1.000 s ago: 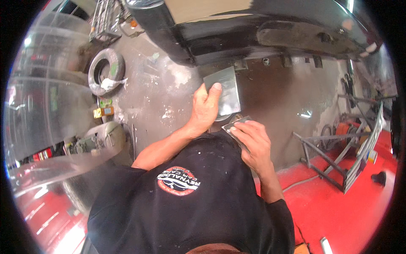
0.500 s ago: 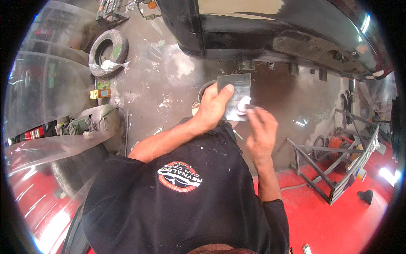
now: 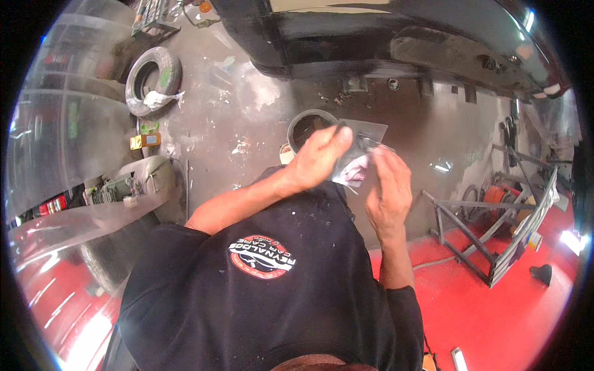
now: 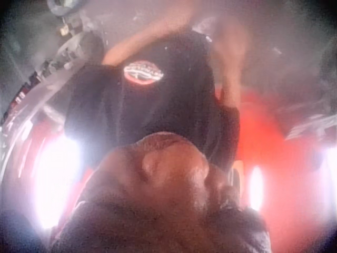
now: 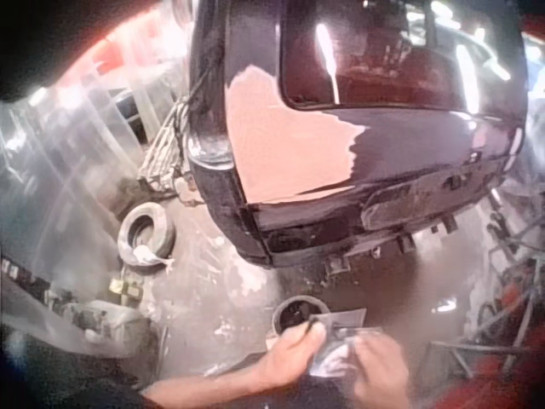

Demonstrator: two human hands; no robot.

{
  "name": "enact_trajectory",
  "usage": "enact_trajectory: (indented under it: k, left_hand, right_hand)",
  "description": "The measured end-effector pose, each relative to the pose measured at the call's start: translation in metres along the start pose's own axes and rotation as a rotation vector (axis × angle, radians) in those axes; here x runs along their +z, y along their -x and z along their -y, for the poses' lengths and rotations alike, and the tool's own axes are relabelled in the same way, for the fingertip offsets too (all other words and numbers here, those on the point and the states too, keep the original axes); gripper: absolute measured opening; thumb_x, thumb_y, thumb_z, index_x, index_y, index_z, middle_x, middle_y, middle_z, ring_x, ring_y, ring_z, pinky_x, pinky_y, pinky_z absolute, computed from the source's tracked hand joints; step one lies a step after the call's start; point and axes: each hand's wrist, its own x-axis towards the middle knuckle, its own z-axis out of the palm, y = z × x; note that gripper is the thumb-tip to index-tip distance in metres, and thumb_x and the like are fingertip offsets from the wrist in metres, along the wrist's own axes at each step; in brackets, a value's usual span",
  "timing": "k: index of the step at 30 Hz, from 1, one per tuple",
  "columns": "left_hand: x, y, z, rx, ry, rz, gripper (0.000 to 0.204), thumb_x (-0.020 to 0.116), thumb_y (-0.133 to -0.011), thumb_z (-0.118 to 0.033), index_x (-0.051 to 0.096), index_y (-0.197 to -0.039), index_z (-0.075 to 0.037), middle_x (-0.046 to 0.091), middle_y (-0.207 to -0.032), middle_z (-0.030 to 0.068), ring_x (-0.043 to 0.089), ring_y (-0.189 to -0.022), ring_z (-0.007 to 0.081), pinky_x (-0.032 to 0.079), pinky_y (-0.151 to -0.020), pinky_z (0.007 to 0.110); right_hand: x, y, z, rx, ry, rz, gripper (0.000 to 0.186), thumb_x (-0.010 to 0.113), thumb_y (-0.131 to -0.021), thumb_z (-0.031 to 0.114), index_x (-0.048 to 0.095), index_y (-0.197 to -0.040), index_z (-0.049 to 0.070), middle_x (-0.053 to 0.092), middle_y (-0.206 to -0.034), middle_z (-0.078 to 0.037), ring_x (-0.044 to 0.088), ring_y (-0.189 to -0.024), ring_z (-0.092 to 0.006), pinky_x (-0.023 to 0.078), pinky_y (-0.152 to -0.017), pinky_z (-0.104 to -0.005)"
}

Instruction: The person scoops body filler onto a spreader and applies it to a car bumper, smoothing the surface with the tool. They repeatedly add filler and spread it across the bumper area.

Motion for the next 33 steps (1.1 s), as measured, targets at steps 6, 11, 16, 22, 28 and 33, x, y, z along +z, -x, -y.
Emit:
enact_trajectory:
  k: [6, 11, 16, 22, 28, 33]
  left_hand:
    - [0.007, -0.001, 0.006, 0.043, -0.152, -0.164, 0.026, 0.05, -0.101, -0.014, 0.063, -0.114, 0.005, 0.069, -0.094, 0.0099, 0.06, -0.087, 0.0151, 0.051, -0.08, 0.034]
    - [-0.003, -0.013, 0.011, 0.046, 0.096, -0.272, 0.024, 0.051, -0.102, -0.013, 0.063, -0.116, 0.002, 0.068, -0.101, 0.0051, 0.061, -0.09, 0.0131, 0.052, -0.082, 0.033]
    - [0.006, -0.009, 0.005, 0.056, 0.324, -0.31, 0.023, 0.052, -0.103, -0.014, 0.062, -0.118, 0.0, 0.067, -0.105, 0.0045, 0.062, -0.093, 0.0129, 0.053, -0.082, 0.032]
    - [-0.01, -0.007, 0.0, -0.271, 0.838, -0.06, 0.029, 0.056, -0.102, -0.018, 0.058, -0.125, 0.001, 0.069, -0.115, 0.0134, 0.071, -0.098, 0.0236, 0.06, -0.087, 0.043]
    - [-0.009, -0.005, -0.005, 0.026, 0.305, -0.24, 0.027, 0.054, -0.103, -0.015, 0.06, -0.123, 0.002, 0.069, -0.111, 0.0106, 0.068, -0.093, 0.0184, 0.057, -0.084, 0.037]
    - [-0.014, 0.0, -0.019, -0.038, 0.244, -0.05, 0.029, 0.055, -0.102, -0.015, 0.059, -0.126, 0.001, 0.069, -0.113, 0.0099, 0.067, -0.097, 0.017, 0.056, -0.086, 0.035]
  right_hand:
    - [0.011, 0.007, 0.009, -0.057, -0.033, 0.217, 0.06, 0.069, -0.062, -0.002, 0.071, -0.119, 0.014, 0.069, -0.119, -0.003, 0.061, -0.108, -0.0303, 0.051, -0.093, -0.0406]
    - [-0.013, 0.013, 0.002, -0.073, -0.023, 0.416, 0.059, 0.071, -0.062, -0.002, 0.072, -0.118, 0.015, 0.067, -0.122, -0.001, 0.059, -0.112, -0.0297, 0.051, -0.094, -0.0413]
    - [-0.014, 0.001, 0.018, -0.176, -0.157, 0.058, 0.054, 0.069, -0.066, -0.003, 0.071, -0.118, 0.01, 0.066, -0.127, -0.008, 0.058, -0.117, -0.0328, 0.049, -0.1, -0.0433]
    - [0.014, 0.011, -0.005, -0.113, 0.026, -0.025, 0.058, 0.061, -0.067, -0.008, 0.069, -0.123, 0.005, 0.064, -0.127, -0.014, 0.058, -0.117, -0.0374, 0.046, -0.101, -0.0488]
    - [0.005, 0.003, 0.008, -0.041, 0.078, 0.12, 0.061, 0.064, -0.066, -0.006, 0.068, -0.125, 0.007, 0.065, -0.12, -0.013, 0.058, -0.113, -0.0373, 0.048, -0.099, -0.0475]
    - [-0.024, -0.013, 0.037, -0.144, 0.015, 0.202, 0.059, 0.067, -0.068, -0.001, 0.068, -0.126, 0.009, 0.063, -0.124, -0.012, 0.057, -0.115, -0.0378, 0.05, -0.098, -0.0491]
